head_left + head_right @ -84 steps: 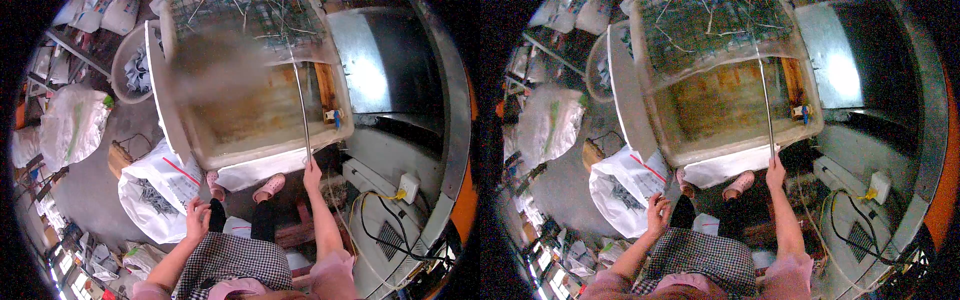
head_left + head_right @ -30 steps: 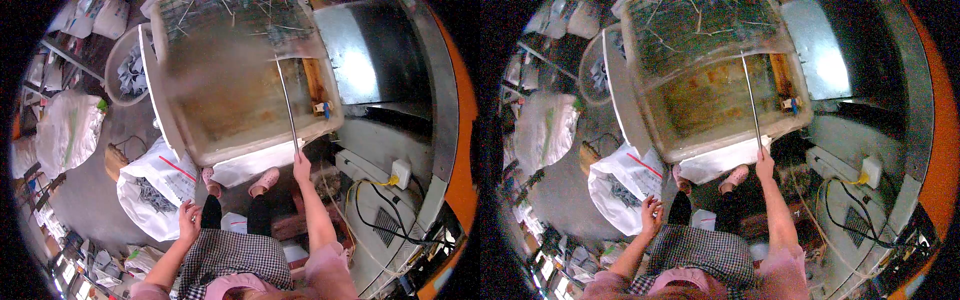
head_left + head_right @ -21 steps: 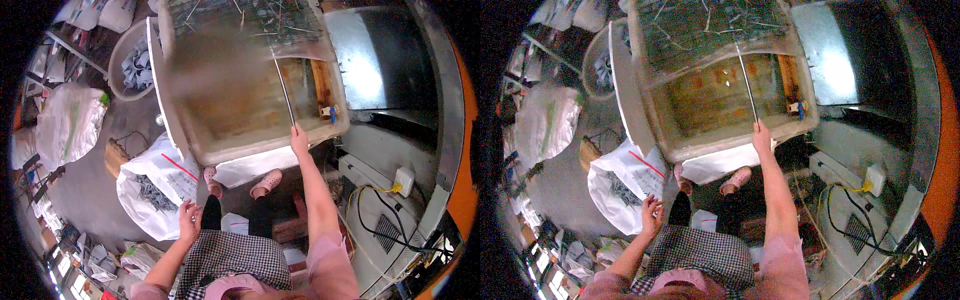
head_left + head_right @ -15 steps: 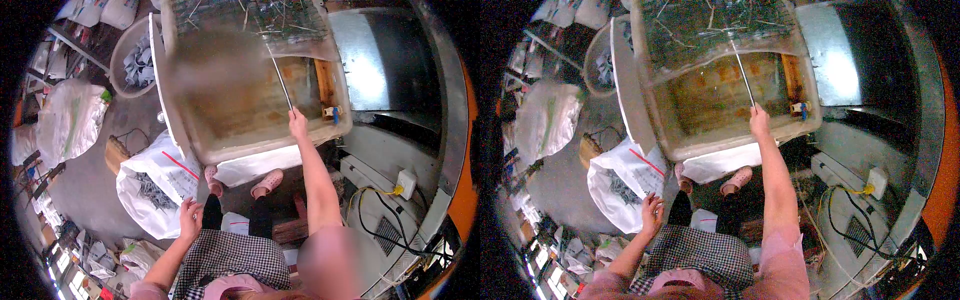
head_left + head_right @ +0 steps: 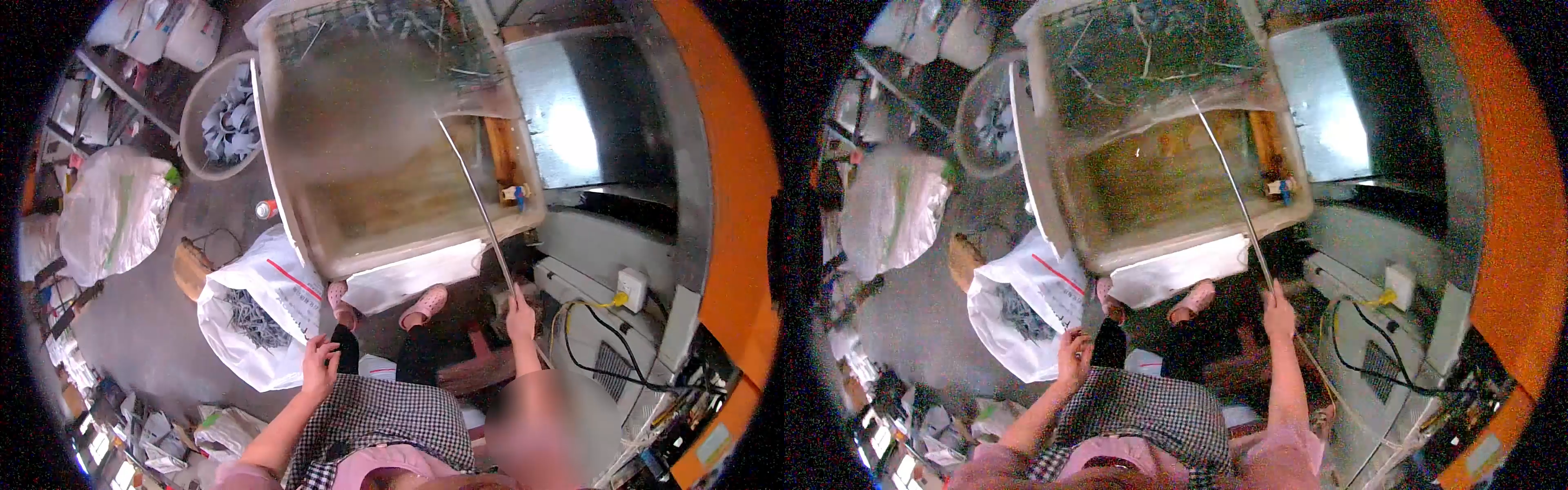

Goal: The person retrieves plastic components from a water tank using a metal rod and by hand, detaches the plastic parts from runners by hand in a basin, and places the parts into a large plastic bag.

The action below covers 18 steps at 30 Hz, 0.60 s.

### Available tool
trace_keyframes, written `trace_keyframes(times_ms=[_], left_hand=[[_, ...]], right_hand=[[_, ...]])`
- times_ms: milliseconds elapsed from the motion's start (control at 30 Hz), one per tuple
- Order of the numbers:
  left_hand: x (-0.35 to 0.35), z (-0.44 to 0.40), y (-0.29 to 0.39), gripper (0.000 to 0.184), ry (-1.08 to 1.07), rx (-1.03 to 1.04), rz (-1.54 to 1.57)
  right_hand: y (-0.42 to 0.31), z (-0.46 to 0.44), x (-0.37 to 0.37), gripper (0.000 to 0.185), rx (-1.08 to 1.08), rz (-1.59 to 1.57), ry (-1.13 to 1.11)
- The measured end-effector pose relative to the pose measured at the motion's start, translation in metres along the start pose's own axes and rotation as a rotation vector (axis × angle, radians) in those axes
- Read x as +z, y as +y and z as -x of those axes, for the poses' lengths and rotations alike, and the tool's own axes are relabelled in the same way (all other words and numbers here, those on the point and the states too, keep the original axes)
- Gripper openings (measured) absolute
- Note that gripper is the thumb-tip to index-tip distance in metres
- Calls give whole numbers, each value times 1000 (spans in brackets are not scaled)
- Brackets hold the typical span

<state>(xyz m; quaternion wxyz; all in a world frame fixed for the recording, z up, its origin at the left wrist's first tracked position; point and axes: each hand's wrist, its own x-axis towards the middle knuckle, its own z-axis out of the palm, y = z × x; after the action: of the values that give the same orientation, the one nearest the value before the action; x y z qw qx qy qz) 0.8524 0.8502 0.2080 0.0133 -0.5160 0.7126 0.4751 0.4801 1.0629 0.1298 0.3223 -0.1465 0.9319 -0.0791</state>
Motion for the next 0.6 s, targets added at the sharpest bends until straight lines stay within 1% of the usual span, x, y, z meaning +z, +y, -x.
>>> trace_keyframes(times_ms=[33,100,133,167,267,333,400,433,467,533,567,600], left_hand=[[0,1,7,16,-17,-21,24],[-3,4,25,16,-29,24,25],[-5,5,38,16,-29,59,27],[-11,7,50,15,-38,155,-83],[-15,11,69,16,-24,183,-13],[-20,15,83,15,-7,170,-19],[-24,17,86,14,-50,221,-109],[-23,17,84,14,-15,271,-149],[-22,19,83,14,-15,278,-150],[-22,21,88,14,-55,208,-121],[-21,22,90,14,-54,212,-122],[-20,22,91,14,-38,266,-166]], right_hand=[[14,14,-12,38,18,41,1],[36,36,-35,38,51,79,10],[43,43,-46,39,135,145,-5],[51,53,-56,39,222,209,-25],[53,69,-93,38,243,190,22],[68,69,-102,37,231,157,48],[78,68,-110,40,199,197,87],[80,72,-117,40,175,169,96],[88,75,-119,40,177,166,101],[92,78,-121,40,179,167,133],[96,81,-124,40,180,164,136],[81,88,-135,39,218,184,42]])
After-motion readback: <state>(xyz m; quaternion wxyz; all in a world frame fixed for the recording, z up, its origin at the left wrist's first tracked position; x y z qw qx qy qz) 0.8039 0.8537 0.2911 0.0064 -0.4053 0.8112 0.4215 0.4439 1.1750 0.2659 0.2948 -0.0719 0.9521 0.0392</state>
